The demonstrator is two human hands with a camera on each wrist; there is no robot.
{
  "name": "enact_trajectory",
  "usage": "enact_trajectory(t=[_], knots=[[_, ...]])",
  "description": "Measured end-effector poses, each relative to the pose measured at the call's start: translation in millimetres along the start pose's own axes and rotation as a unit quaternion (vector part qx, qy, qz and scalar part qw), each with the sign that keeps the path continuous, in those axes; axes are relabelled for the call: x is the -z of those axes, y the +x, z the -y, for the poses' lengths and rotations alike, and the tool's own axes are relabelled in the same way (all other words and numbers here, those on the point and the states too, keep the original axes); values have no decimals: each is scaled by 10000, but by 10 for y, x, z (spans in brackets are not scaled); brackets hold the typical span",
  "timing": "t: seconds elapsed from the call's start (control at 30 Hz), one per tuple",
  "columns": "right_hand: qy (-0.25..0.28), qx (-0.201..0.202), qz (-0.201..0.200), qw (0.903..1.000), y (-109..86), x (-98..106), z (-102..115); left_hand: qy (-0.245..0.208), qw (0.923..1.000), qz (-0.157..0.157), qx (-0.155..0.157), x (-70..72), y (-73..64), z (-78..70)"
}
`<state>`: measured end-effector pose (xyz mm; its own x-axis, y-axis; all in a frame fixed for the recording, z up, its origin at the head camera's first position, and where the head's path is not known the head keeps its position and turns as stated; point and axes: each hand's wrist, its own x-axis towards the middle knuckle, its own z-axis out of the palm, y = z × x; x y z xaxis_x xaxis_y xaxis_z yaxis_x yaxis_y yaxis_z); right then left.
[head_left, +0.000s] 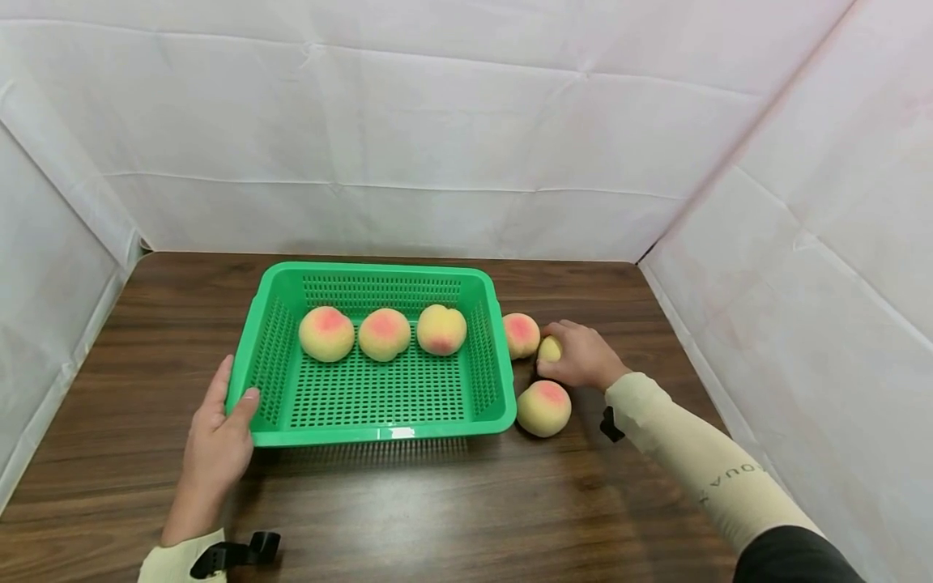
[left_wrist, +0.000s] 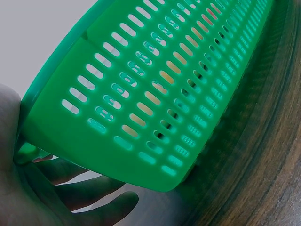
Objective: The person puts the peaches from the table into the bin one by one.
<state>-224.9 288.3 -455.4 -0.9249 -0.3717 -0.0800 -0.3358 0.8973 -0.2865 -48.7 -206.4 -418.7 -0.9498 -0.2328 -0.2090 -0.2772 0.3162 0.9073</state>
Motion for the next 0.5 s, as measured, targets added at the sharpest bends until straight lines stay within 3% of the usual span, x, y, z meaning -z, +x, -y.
enact_trajectory(t=[0.5], knots=[[-202,80,110,9997,-19,367,75,15,10000,23,17,8,2,0]])
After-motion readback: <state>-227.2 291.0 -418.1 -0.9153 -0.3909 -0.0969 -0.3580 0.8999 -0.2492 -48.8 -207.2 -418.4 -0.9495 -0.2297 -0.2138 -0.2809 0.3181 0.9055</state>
